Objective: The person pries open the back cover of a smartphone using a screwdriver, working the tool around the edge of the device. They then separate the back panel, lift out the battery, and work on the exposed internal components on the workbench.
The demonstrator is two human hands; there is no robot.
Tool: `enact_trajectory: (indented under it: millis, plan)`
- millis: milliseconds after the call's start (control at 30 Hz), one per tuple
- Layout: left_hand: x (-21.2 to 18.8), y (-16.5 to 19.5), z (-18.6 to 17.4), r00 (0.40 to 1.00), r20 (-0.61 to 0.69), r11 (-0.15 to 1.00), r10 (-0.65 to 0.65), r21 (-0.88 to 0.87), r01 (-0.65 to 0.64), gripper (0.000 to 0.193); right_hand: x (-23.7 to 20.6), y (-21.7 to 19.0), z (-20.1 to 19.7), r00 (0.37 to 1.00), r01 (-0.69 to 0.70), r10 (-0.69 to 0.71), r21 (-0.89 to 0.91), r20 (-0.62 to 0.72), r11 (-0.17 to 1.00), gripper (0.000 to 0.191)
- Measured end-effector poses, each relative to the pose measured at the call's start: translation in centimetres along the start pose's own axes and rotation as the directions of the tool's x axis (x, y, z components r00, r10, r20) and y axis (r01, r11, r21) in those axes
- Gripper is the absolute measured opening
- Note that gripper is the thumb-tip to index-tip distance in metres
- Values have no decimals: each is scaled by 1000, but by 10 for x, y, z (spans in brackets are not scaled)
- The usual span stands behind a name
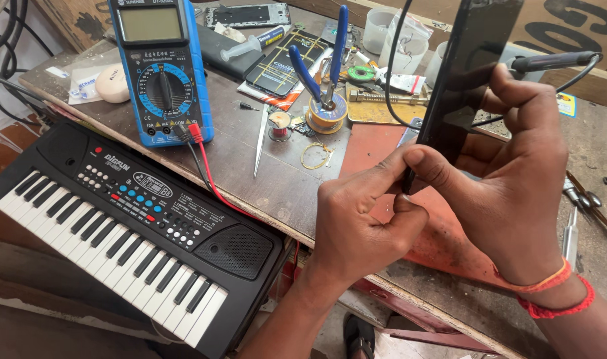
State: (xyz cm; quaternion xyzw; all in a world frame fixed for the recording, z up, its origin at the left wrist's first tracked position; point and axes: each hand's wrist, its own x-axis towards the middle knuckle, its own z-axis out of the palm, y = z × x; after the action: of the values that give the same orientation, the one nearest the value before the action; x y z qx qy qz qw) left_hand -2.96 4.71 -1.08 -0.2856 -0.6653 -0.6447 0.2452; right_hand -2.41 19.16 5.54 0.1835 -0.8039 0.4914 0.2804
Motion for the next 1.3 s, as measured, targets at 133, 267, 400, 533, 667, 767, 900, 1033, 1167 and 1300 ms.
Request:
enact_trajectory:
  millis: [133,267,400,533,667,767,900,1033,1167,1300]
  plan:
    - [-1,-2,0,1000,-18,1000,18,20,-17,57,-3,-3,1,999,-18,16,-47,-28,999,74]
    - [-1,-3,-1,1000,-13,999,9,34,-8,57,-4,-2,4,999,26,-27,-31,-32,999,74]
    - [-1,-4,-1,1000,-9,998,15,61,-14,58,-5,-2,4,999,18,-19,-37,-35,999,74]
    - [-1,-6,-1,999,-17,998,49,40,-48,53,-6,-2,3,999,17,-18,-31,-37,999,74]
    - [-2,-7,-1,999,-12,998,53,46,-52,54,-5,-2,3,999,22,-23,-43,-26,999,72]
    - [-1,-7,-2,998,-11,997,62,50,-62,53,-4,-4,2,999,33,-34,-54,-12,998,70]
    - [-2,-6,-2,999,-9,998,48,47,-48,57,-2,-6,2,1000,-3,3,-34,-4,999,67]
    - [-2,-6,-3,1000,0,999,28,46,-28,56,-1,-7,2,1000,-16,16,-2,2,1000,68]
    - [-1,-5,-4,998,-9,993,68,95,-67,51,0,-5,2,996,-87,87,23,8,996,68]
    - [-1,-4,-5,998,-5,996,56,75,-56,50,0,-3,1,992,-128,127,104,18,986,67]
